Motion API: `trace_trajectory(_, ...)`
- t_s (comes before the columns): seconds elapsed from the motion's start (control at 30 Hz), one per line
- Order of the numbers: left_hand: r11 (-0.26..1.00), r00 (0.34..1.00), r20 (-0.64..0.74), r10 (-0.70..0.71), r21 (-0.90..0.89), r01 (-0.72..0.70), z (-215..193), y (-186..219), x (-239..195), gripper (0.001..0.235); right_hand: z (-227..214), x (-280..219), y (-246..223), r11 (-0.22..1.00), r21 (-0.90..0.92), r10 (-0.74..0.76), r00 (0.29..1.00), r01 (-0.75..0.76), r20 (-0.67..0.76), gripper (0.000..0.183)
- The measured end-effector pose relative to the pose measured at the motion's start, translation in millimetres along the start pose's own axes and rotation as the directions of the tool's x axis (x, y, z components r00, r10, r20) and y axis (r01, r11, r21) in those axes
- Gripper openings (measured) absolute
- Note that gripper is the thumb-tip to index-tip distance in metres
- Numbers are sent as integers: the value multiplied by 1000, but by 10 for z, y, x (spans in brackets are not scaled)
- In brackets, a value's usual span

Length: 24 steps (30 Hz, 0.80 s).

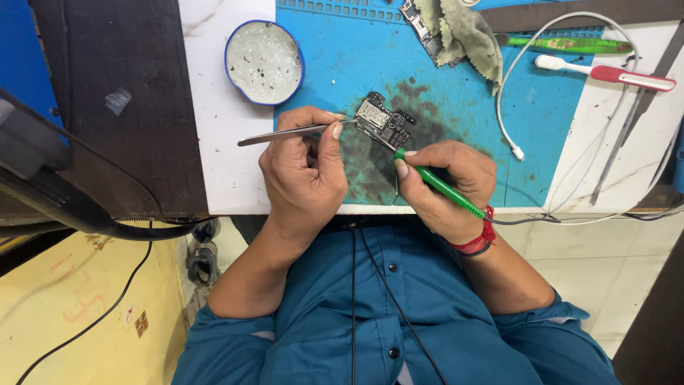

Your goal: The person uses a hot air gun and tweezers to remove a component from a small circuit board, then uses a green-handled tool to scrape and clean the board surface. The person repeatedly applies heat and scrapes the same area while holding the board with tweezers.

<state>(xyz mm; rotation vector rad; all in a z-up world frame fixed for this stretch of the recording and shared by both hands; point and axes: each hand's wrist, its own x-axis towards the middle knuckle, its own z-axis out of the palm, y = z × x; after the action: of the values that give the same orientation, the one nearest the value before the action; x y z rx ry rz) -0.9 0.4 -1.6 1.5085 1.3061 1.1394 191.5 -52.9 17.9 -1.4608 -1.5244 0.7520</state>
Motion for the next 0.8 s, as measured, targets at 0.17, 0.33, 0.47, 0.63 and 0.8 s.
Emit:
trace_trajectory(0.17, 1000, 1000, -3, -10, 5, 10, 3, 0, -3, 11, 5, -1, 5, 1000, -14, -4, 1000, 4, -1, 14)
trace_trajectory(0.33, 1000, 1000, -5, 6, -2, -6, 7, -2, 0, 11, 3, -7, 13, 1000, -17, -2, 1000, 2, -1, 14)
trace_trajectory(0.47, 1000, 1000, -7, 10, -6, -10, 6, 10, -2, 10, 5, -14, 25, 1000, -19, -25, 1000, 25, -5, 14)
trace_trajectory(0.63, 999, 1000, -6, -25, -25, 25, 6, 23, -1, 10, -7, -43, 21, 998, 15, 56, 998, -56, -17, 12)
trace_trajectory(0.8, 987, 999, -5, -47, -152, 46, -1, 17, -19, 11, -26, -40, -35, 1000, 5, 29, 997, -29, -68, 10)
